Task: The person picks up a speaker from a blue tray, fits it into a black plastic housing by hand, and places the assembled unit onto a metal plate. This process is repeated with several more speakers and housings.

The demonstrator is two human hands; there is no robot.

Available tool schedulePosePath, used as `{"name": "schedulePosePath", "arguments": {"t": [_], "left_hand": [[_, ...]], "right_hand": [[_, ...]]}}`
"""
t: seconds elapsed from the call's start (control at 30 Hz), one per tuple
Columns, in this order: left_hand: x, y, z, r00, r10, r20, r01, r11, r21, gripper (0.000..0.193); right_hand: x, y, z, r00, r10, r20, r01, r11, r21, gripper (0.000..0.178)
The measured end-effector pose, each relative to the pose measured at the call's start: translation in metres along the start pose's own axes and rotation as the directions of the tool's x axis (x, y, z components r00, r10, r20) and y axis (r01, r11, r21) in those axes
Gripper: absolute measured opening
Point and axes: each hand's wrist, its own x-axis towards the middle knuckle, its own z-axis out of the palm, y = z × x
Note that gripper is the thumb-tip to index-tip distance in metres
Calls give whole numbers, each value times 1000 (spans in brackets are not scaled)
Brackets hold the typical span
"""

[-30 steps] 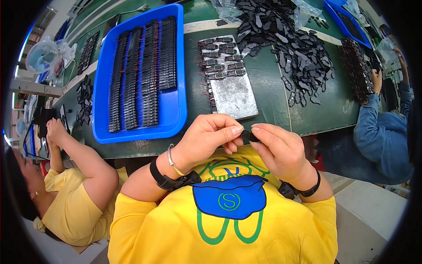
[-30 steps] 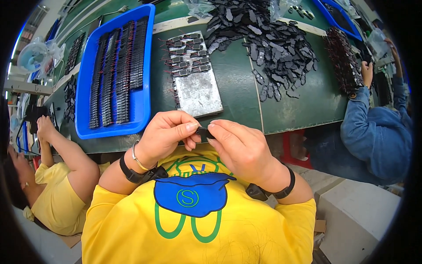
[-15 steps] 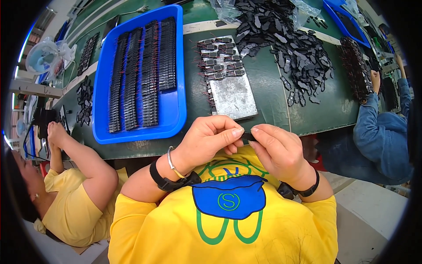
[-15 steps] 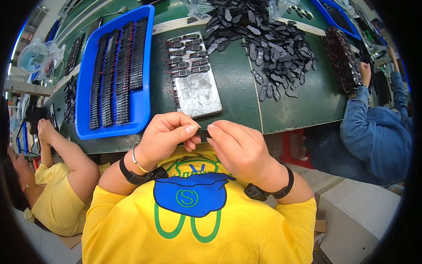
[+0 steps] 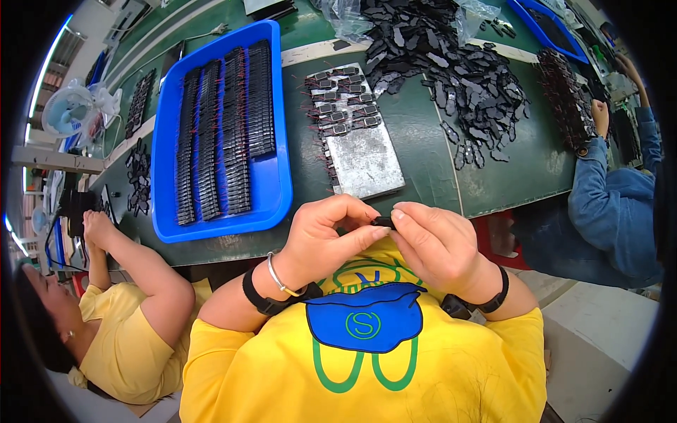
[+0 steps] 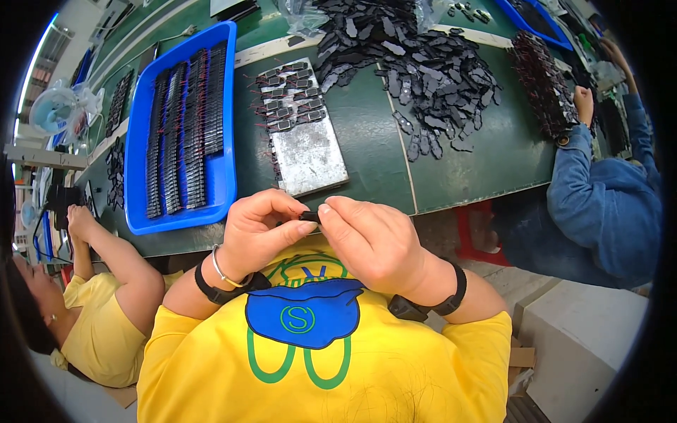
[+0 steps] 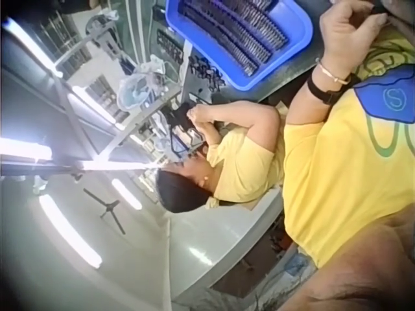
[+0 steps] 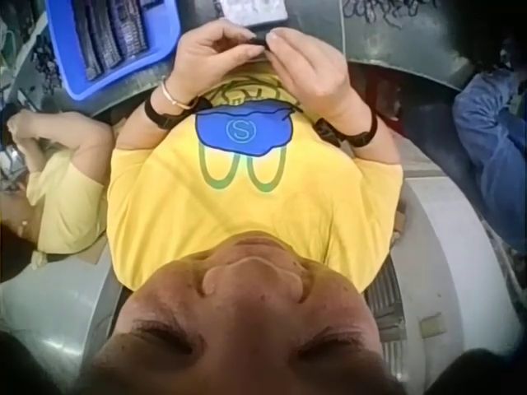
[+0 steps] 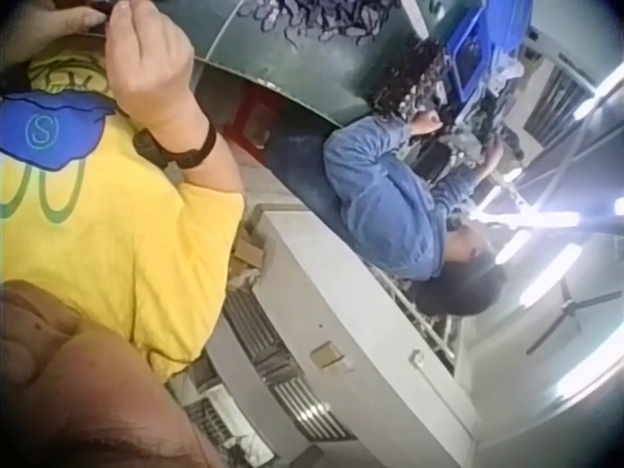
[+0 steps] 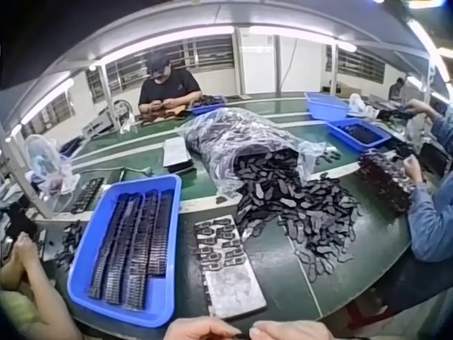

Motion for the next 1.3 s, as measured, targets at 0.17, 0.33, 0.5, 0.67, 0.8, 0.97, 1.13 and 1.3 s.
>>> {"name": "schedulePosePath", "arguments": {"t": [0.17, 0.33, 0.5, 0.67, 0.8, 0.97, 1.13, 1.3], "left_hand": [[1, 4, 1, 999, -40, 6, 40, 999, -31, 19], [0, 6, 3, 997, -75, 10, 76, 995, -72, 18], [-1, 6, 5, 997, -71, -8, 70, 991, -110, 16], [-2, 7, 3, 996, -93, 10, 93, 984, -152, 17], [-2, 6, 2, 999, -45, 11, 46, 986, -161, 17], [-1, 3, -5, 999, 30, 20, -26, 989, -144, 16], [-1, -1, -9, 992, 126, 24, -119, 970, -210, 15], [0, -4, -11, 975, 219, 32, -208, 956, -206, 15]], "right_hand": [[0, 2, -1, 1000, -9, 1, 9, 1000, 13, 30], [0, 2, -1, 1000, -7, -12, 7, 1000, 15, 30], [1, 2, 0, 1000, -22, -15, 22, 1000, 19, 29], [3, 2, 1, 999, -36, -20, 36, 999, 15, 29], [3, 2, 1, 999, -47, -25, 46, 999, -11, 29], [10, -1, -4, 997, 77, 14, -78, 986, 150, 32], [7, 3, -7, 877, 388, 282, -477, 645, 597, 33], [2, -1, -1, 740, 468, 483, -632, 237, 738, 26]]}}
